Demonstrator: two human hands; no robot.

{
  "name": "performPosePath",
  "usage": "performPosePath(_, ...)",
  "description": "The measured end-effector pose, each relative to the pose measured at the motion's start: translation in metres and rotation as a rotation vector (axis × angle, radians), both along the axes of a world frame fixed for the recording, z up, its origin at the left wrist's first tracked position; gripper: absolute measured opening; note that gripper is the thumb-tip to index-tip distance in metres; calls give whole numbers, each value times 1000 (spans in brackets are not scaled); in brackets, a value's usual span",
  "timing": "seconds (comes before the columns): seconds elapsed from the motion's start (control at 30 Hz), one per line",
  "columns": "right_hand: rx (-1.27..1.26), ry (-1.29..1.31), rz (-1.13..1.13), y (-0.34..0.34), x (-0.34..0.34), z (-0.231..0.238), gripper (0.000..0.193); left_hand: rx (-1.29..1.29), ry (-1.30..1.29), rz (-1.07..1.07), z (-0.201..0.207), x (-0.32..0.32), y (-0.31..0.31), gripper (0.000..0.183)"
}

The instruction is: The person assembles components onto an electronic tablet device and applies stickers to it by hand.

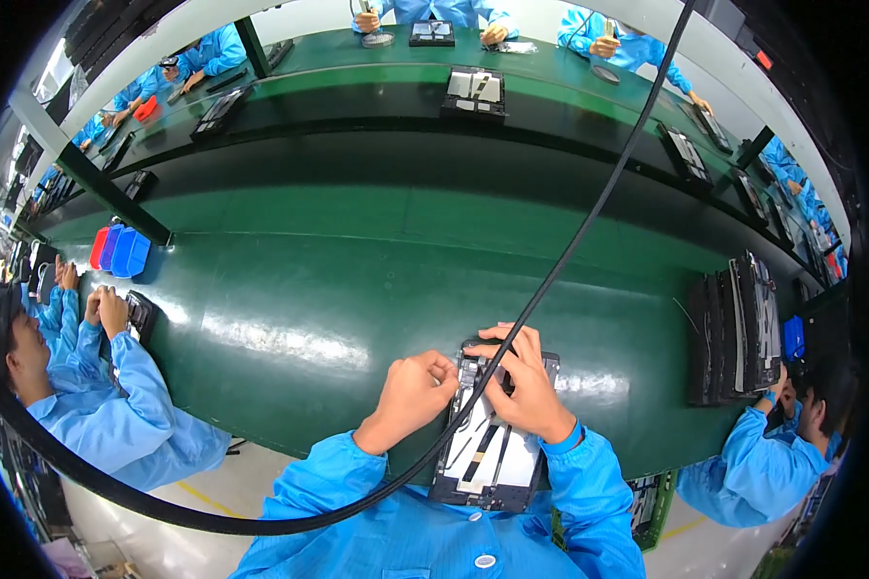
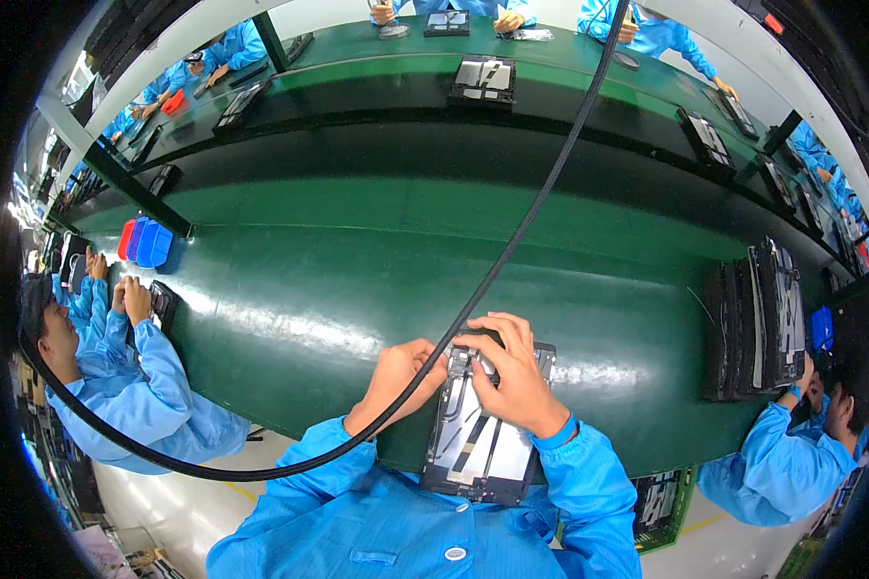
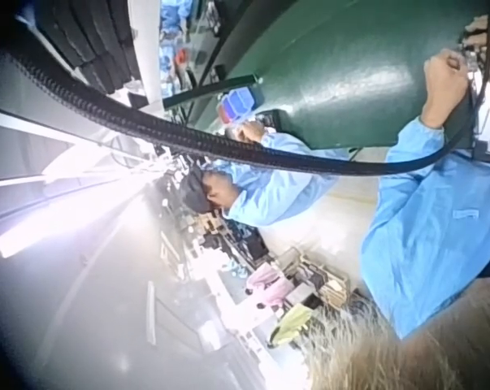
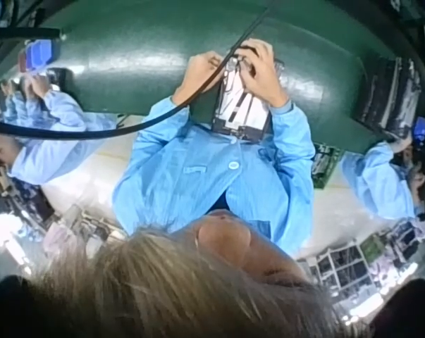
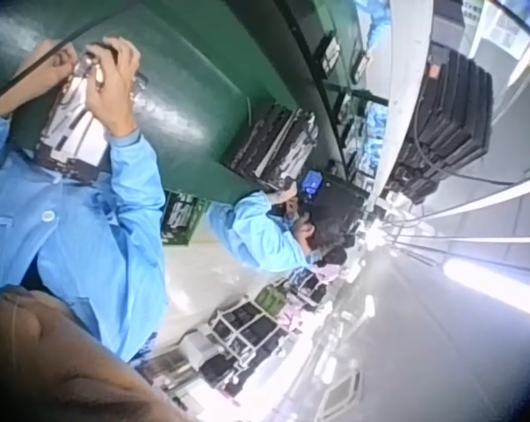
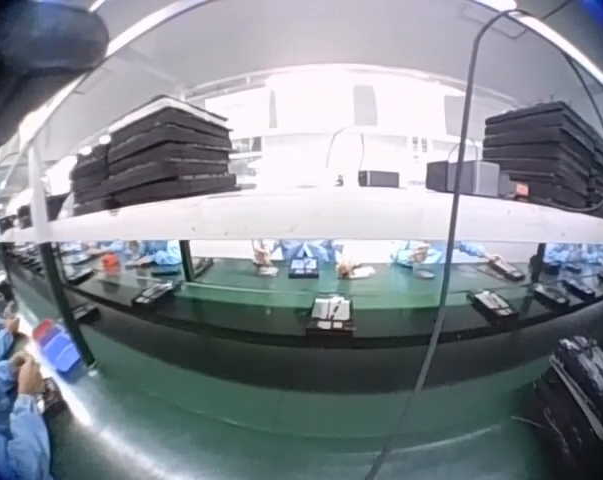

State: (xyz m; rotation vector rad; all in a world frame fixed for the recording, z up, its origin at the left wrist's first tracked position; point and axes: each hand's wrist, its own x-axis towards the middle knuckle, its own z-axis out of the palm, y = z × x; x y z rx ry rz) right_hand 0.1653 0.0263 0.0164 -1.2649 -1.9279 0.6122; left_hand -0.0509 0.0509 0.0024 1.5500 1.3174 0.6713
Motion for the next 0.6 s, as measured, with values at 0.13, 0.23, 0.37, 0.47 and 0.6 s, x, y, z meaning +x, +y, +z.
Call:
performPosePath(0.13,-3,1,-1,1,1,0,44,-2,33,-22,0,0,1,12)
performPosePath(0.23,-4,3,-2,1,0,2,44,-12,13,-26,-7,-3,3,14)
performPosePath(0.37,-19,0,-1,0,1,1,45,-105,-55,-55,-9,-8,8,19)
performPosePath(0.47,-26,-1,3,-1,1,-1,45,-176,-43,-103,-8,-10,13,22)
performPosePath(0.6,-13,-6,13,-1,0,-1,46,-265,-102,-124,-14,-12,18,24)
